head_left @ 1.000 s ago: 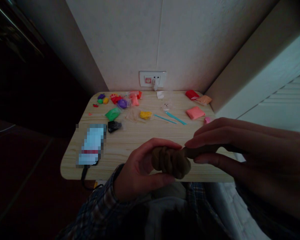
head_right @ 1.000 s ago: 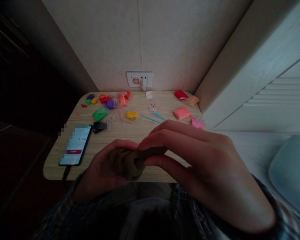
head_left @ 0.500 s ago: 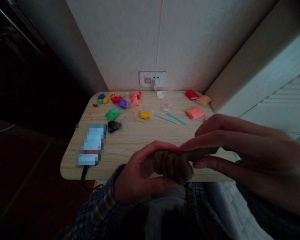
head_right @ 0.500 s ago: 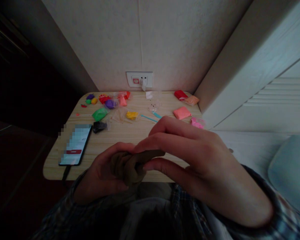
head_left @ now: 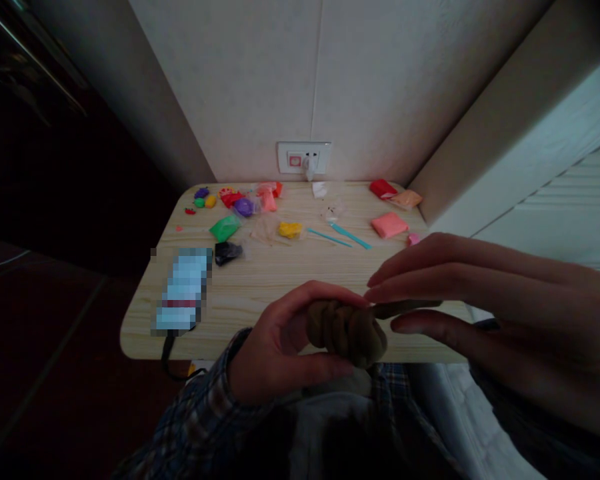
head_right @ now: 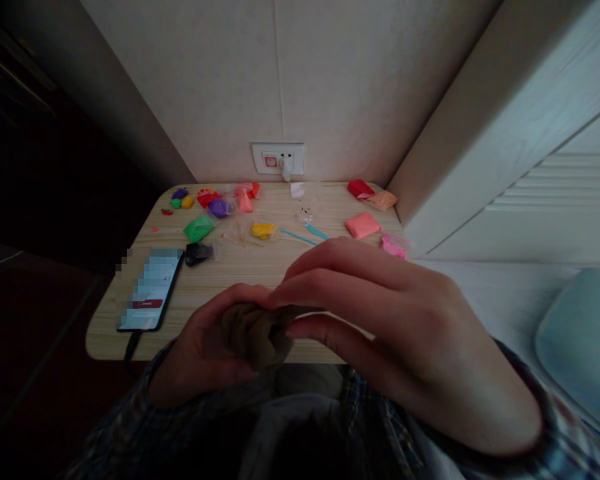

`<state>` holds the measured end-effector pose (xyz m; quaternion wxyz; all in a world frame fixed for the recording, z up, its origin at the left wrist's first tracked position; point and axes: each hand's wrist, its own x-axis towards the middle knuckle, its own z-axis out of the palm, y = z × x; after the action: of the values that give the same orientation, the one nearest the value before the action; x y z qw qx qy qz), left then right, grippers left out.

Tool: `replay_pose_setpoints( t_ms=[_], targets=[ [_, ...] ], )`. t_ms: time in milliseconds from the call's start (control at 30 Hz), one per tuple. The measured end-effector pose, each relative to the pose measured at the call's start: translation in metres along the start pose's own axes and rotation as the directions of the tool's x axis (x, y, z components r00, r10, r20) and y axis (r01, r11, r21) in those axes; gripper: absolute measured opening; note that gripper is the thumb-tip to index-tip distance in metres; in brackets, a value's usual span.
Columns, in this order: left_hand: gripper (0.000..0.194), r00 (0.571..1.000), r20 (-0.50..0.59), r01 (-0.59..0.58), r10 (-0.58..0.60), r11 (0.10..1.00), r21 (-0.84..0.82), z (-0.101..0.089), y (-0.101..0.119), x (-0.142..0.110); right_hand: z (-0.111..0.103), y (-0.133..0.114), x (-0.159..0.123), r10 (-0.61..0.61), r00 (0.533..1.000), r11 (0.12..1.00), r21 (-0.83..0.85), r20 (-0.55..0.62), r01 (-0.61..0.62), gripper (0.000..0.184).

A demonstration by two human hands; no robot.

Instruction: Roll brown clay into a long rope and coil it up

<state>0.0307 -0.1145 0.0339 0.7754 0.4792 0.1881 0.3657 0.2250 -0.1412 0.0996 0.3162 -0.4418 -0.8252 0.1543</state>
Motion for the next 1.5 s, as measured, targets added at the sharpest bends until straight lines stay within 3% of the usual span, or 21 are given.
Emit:
replay_pose_setpoints(
  t_ms=[233, 800, 967, 1100, 1333, 1500],
  targets=[
    [0.041, 1.000, 0.000, -0.012, 0.012, 1.000, 0.025, 0.000, 0.000, 0.001, -0.003, -0.001, 0.002, 0.027, 0.996, 1.000, 0.006, 0.082, -0.027, 0.018],
    [0.029, 0.999, -0.019, -0.049, 0.050, 0.998, 0.044, -0.001, -0.004, 0.005, 0.001, -0.002, 0.001, 0.063, 0.998, 0.998, -0.014, 0.006, -0.063, 0.008],
    [0.033, 0.998, -0.037, -0.048, 0.051, 0.995, 0.082, -0.016, -0.020, 0.009, 0.016, 0.018, 0.008, 0.051, 0.987, 0.994, 0.092, 0.155, -0.066, 0.012],
    [0.038, 0.996, -0.074, -0.039, 0.058, 0.971, 0.236, -0.037, -0.041, 0.013, 0.033, 0.040, 0.010, 0.108, 0.968, 0.969, 0.194, 0.225, -0.153, 0.012],
    [0.041, 0.995, -0.051, -0.061, 0.091, 0.904, 0.424, -0.060, -0.064, 0.014, 0.062, 0.061, 0.008, 0.232, 0.940, 0.936, 0.204, 0.251, -0.286, 0.003],
    [0.040, 0.995, -0.056, -0.048, 0.081, 0.893, 0.448, -0.065, -0.065, 0.016, 0.070, 0.068, 0.007, 0.191, 0.951, 0.952, 0.189, 0.245, -0.240, 0.007]
  ],
)
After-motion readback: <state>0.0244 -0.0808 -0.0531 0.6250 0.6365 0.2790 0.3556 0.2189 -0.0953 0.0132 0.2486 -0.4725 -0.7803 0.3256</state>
